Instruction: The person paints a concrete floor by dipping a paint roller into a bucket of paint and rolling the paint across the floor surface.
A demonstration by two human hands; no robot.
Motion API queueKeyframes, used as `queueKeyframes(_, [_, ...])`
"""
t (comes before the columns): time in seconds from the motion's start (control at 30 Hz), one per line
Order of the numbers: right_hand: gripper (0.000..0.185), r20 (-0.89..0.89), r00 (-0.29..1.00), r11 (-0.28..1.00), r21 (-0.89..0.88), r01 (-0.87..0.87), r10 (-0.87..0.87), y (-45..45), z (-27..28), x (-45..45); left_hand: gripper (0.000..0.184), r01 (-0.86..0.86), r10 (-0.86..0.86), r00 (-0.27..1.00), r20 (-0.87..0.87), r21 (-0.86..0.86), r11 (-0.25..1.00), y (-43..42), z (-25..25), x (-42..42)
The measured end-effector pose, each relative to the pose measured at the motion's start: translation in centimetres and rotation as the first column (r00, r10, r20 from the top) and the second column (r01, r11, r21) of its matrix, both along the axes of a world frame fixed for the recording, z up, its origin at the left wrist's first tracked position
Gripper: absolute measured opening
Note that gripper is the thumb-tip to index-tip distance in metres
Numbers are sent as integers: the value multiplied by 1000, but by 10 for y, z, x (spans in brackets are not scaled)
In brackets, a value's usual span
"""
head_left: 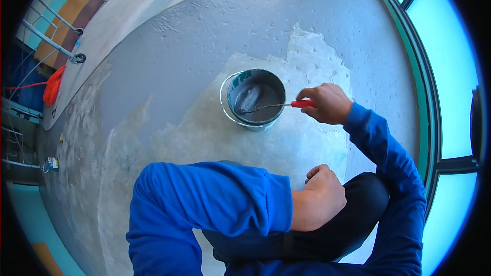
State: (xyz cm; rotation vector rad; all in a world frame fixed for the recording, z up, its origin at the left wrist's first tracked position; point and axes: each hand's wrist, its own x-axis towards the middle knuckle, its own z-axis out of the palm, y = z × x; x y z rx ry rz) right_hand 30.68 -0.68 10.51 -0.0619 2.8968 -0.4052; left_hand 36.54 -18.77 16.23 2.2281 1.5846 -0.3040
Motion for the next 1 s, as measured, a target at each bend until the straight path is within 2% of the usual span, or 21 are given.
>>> queueKeyframes(0.13, [31,-44,989,952,-281,125,-143,22,-11,38,16,-16,16,1000,10,0,1000,1,-3,1])
queueKeyframes(0.23, [34,67,963,834,-487,259,-259,32,-25,62,15,-41,41,999,33,-7,999,3,-8,2])
queueKeyframes(0.3, [34,144,926,695,-623,360,-350,35,-48,77,15,-42,42,999,31,-27,999,6,-7,2])
queueKeyframes(0.33, [33,262,889,575,-686,445,-376,36,-55,84,15,-42,43,999,28,-37,998,7,-7,2])
queueKeyframes(0.43, [32,431,839,205,-835,511,-332,36,-84,96,15,-56,56,998,29,-32,998,10,-10,2])
queueKeyframes(0.5, [33,433,843,131,-861,491,-318,32,-102,101,14,-74,74,996,54,-8,997,11,-12,1])
queueKeyframes(0.57, [34,445,843,102,-864,493,-303,28,-117,104,14,-86,86,994,74,1,996,13,-15,0])
queueKeyframes(0.77, [35,452,827,131,-847,516,-334,25,-138,105,12,-96,96,994,46,9,995,17,-23,0])
queueKeyframes(0.93, [32,249,886,371,-838,399,-391,33,-147,106,14,-107,107,994,-3,-43,993,25,-36,5])
queueKeyframes(1.0, [30,136,908,457,-829,323,-396,33,-158,104,15,-116,117,991,63,-22,993,26,-39,8])
